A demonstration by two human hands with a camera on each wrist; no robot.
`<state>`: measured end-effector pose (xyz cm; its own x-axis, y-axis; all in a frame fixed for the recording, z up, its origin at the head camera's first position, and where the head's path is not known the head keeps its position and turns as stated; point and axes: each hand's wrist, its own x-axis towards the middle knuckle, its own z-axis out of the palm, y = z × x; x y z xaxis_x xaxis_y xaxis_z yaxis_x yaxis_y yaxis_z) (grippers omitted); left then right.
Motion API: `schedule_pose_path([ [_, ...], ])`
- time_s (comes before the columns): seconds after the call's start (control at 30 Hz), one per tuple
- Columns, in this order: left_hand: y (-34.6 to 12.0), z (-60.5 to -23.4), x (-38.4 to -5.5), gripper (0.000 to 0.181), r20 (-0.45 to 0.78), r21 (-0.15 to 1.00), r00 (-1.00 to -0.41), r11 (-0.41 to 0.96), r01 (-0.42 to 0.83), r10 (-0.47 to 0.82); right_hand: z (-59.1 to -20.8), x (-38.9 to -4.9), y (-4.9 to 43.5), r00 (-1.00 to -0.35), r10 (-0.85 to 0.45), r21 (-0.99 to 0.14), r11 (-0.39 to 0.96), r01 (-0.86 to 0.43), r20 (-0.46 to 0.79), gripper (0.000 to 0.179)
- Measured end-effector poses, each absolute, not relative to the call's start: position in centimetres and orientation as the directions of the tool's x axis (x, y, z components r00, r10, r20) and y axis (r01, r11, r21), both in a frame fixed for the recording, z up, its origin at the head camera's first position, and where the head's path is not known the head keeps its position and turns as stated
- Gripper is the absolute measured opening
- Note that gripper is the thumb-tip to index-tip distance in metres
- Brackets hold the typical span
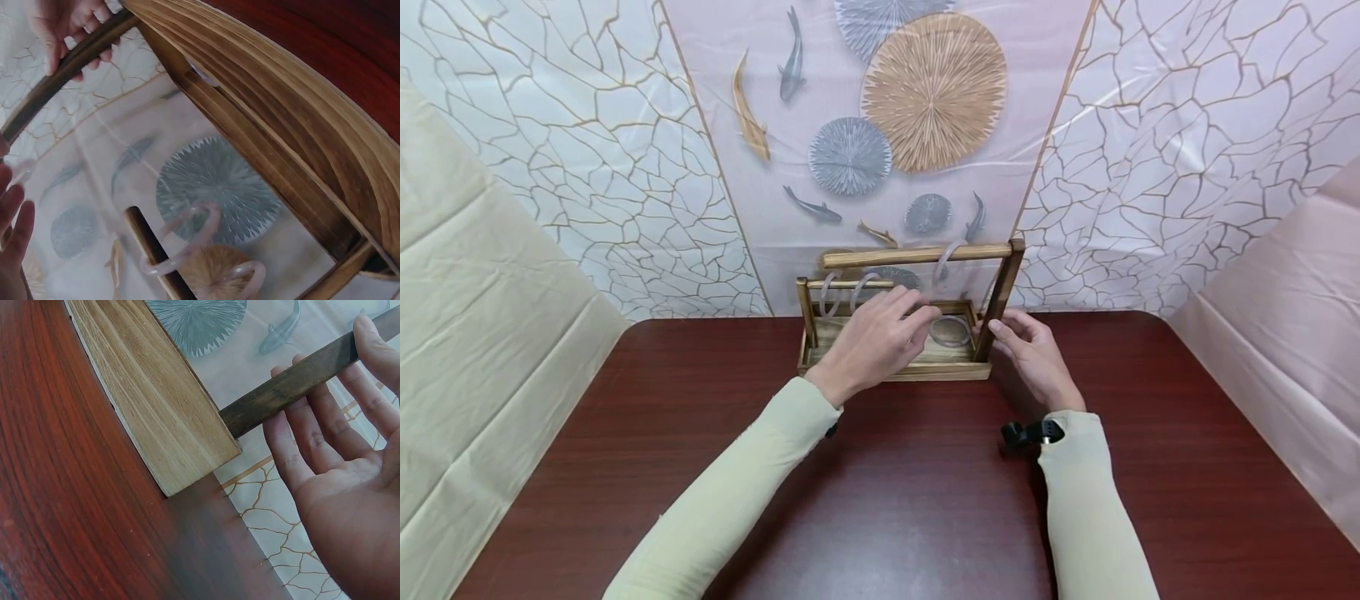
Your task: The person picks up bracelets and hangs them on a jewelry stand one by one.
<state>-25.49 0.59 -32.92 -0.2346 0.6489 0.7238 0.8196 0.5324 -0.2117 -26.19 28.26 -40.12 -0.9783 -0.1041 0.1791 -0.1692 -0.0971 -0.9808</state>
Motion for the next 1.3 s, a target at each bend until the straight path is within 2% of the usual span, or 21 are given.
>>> schedule_pose_path([
  [0.23, 0.4, -33.6, -26.2, 0.022, 0.658, -0.196, -0.291, 0.532, 0.824, 0.694, -40.2, -26.2, 28.1, -0.977, -0.105, -0.980, -0.096, -0.174, 0.184, 0.024],
  [0.6, 0.7, -34.5, -27.2, 0.031, 0.523, -0.142, -0.404, 0.544, 0.827, 0.750, -40.2, -26.3, 28.0, -0.979, -0.099, -0.981, -0.087, -0.171, 0.180, 0.024],
  [0.9, 1.4, -34.6, -28.1, 0.031, 0.453, -0.138, -0.485, 0.596, 0.791, 0.748, -40.3, -26.3, 28.1, -0.976, -0.109, -0.978, -0.107, -0.177, 0.189, 0.023],
  [1.3, 3.1, -35.0, -29.0, 0.044, 0.338, -0.081, -0.590, 0.648, 0.758, 0.733, -40.0, -26.2, 28.2, -0.980, -0.099, -0.983, -0.075, -0.166, 0.173, 0.025],
])
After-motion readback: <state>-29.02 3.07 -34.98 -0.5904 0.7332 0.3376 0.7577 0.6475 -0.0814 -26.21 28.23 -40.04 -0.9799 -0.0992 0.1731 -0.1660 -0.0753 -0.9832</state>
